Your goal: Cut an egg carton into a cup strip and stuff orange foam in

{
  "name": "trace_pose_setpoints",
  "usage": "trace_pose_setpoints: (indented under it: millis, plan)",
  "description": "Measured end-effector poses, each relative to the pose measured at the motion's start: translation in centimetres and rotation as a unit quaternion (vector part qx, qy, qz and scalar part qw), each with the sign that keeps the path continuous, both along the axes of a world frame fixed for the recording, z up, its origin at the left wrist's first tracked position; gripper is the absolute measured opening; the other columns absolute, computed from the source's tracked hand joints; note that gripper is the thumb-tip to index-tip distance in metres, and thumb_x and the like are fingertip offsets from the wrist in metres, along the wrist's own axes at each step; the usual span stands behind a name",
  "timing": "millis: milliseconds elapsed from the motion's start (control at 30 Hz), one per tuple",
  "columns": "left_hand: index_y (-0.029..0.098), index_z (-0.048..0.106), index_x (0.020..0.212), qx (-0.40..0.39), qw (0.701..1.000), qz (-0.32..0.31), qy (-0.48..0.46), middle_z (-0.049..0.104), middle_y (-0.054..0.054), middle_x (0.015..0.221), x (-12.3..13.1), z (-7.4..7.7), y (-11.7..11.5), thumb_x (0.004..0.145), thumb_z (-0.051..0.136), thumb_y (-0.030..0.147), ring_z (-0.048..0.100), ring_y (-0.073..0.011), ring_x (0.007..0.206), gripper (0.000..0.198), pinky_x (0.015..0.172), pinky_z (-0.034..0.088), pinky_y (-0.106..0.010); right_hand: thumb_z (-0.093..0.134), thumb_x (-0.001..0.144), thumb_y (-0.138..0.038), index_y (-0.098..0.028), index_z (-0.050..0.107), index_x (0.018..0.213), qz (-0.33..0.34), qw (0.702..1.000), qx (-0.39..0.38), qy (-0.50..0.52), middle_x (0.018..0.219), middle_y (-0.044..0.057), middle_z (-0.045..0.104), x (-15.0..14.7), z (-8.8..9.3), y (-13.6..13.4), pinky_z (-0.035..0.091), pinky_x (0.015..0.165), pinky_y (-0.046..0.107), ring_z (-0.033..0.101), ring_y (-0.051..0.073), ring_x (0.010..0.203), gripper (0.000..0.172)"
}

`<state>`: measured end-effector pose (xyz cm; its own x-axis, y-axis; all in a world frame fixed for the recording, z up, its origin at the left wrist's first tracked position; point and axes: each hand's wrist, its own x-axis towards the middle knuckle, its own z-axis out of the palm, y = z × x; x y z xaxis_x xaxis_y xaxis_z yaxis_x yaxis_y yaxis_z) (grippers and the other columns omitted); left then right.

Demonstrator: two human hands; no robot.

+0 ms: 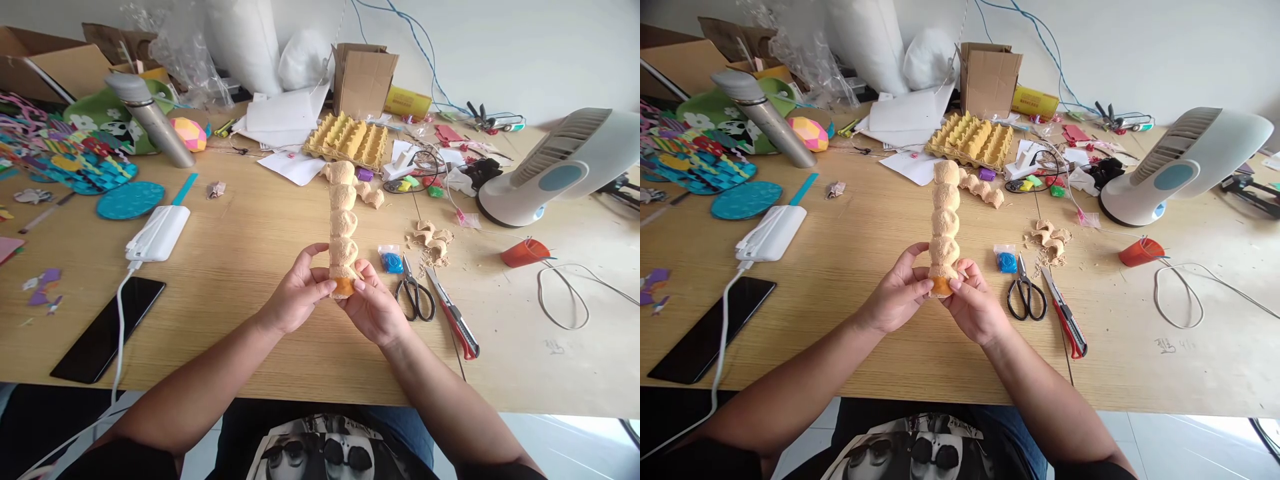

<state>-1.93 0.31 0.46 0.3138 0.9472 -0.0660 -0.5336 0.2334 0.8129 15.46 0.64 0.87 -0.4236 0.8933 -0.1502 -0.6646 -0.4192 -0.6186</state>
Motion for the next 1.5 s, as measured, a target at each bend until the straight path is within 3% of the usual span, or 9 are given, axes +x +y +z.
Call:
trace_pose_setpoints:
  millis: [267,400,567,667,1167,1500]
  plan:
    - [0.033,0.038,0.155,0.012,1.0,-0.01,-0.001,0.082,-0.002,0.101,-0.2,-0.14,-0.03,0.086,0.086,0.025,0.076,-0.0185,0.093,0.084,0.088,0.052,-0.033,0.094,0.077,-0.03,-0.028,0.059,0.096,0.012,1.0,-0.003,0.011,0.101,-0.004,0.071,0.01,0.2,-0.09,0.056,0.082,0.029,0.066,0.015,0.09,0.04]
    - [0.032,0.04,0.156,0.018,1.0,-0.022,-0.012,0.081,-0.004,0.105,-0.37,-0.05,0.08,0.089,0.084,0.034,0.075,-0.0191,0.094,0.08,0.083,0.053,-0.031,0.094,0.077,-0.031,-0.029,0.059,0.098,0.013,1.0,0.003,0.01,0.102,-0.004,0.07,0.11,0.26,-0.06,0.057,0.082,0.031,0.067,0.016,0.091,0.04]
    - [0.027,0.04,0.156,0.036,0.998,0.023,0.046,0.08,-0.005,0.1,-0.18,-0.18,-0.14,0.091,0.083,0.035,0.076,-0.0221,0.094,0.078,0.087,0.054,-0.035,0.093,0.078,-0.031,-0.029,0.058,0.096,-0.003,1.0,0.007,-0.004,0.101,-0.004,0.071,0.06,0.2,-0.07,0.057,0.081,0.032,0.067,0.017,0.09,0.039]
    - [0.028,0.038,0.157,0.033,0.996,0.047,0.063,0.079,-0.003,0.095,0.02,-0.46,-0.29,0.091,0.084,0.032,0.075,-0.0197,0.09,0.081,0.088,0.052,-0.035,0.093,0.078,-0.03,-0.029,0.058,0.095,-0.008,1.0,0.002,0.0,0.101,-0.004,0.072,-0.08,0.11,-0.11,0.057,0.082,0.031,0.067,0.016,0.09,0.038]
    - [0.033,0.03,0.157,0.044,0.998,0.031,0.036,0.079,0.0,0.097,0.18,-1.01,-0.25,0.088,0.086,0.026,0.073,-0.0173,0.092,0.089,0.092,0.053,-0.035,0.094,0.079,-0.027,-0.028,0.06,0.096,-0.011,0.999,-0.012,0.036,0.101,-0.004,0.076,-0.03,-0.1,0.03,0.057,0.082,0.026,0.07,0.014,0.093,0.037]
    - [0.031,0.04,0.152,0.013,1.0,0.01,-0.013,0.081,-0.001,0.096,0.12,-0.18,-0.02,0.087,0.087,0.03,0.073,-0.0173,0.087,0.08,0.084,0.054,-0.033,0.096,0.078,-0.029,-0.026,0.062,0.094,-0.001,0.999,-0.019,0.046,0.099,-0.004,0.073,0.1,-0.03,0.1,0.058,0.081,0.025,0.069,0.013,0.089,0.037]
